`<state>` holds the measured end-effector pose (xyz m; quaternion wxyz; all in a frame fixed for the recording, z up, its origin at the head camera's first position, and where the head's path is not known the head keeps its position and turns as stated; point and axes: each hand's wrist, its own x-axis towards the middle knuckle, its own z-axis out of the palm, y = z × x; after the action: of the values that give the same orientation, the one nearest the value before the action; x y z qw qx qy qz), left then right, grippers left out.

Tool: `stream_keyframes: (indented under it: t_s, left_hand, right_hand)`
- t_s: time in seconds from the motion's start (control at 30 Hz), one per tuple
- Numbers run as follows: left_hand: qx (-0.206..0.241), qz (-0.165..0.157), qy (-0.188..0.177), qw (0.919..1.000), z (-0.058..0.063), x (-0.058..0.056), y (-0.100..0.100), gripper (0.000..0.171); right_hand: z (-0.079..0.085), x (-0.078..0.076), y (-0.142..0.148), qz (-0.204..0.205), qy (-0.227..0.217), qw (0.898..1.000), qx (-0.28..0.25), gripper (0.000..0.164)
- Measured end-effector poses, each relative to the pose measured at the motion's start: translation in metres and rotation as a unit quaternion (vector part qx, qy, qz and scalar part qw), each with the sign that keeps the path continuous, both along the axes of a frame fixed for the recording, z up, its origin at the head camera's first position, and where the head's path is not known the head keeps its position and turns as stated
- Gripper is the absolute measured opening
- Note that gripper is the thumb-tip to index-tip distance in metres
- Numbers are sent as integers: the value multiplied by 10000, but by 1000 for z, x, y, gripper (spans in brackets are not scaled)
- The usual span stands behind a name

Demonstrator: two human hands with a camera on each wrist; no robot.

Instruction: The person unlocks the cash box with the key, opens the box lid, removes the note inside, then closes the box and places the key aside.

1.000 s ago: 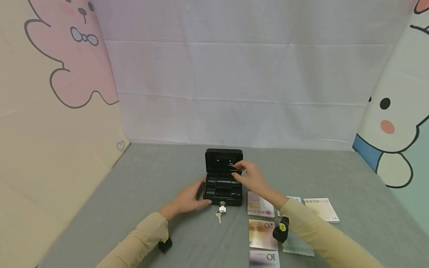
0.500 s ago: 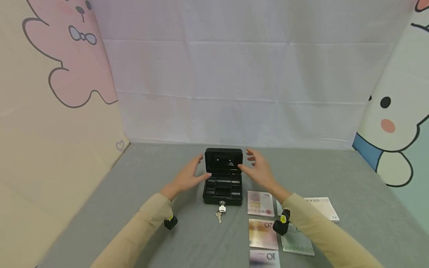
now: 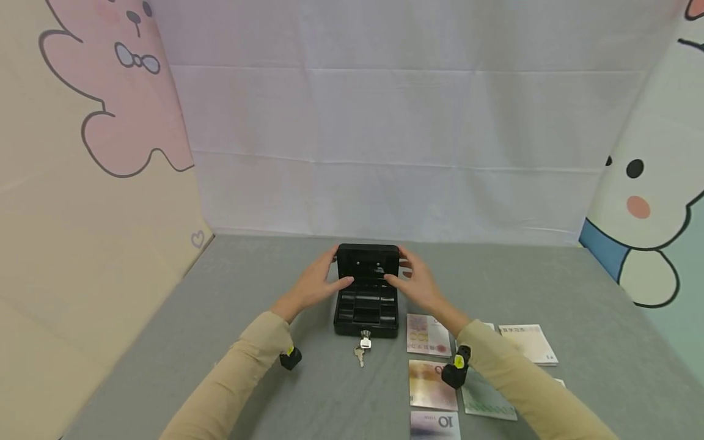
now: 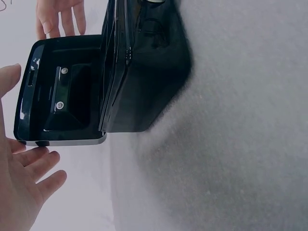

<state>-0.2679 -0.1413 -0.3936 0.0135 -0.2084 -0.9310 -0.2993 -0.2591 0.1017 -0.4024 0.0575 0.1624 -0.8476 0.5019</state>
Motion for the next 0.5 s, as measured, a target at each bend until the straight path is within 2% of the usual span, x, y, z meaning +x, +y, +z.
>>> stream_keyframes:
  t_s: [0.5]
  left_hand:
    - [108,-155,236,9995,1,11,-2,78]
  right_hand:
    - [1,11,4,2,58,9994,-355,61]
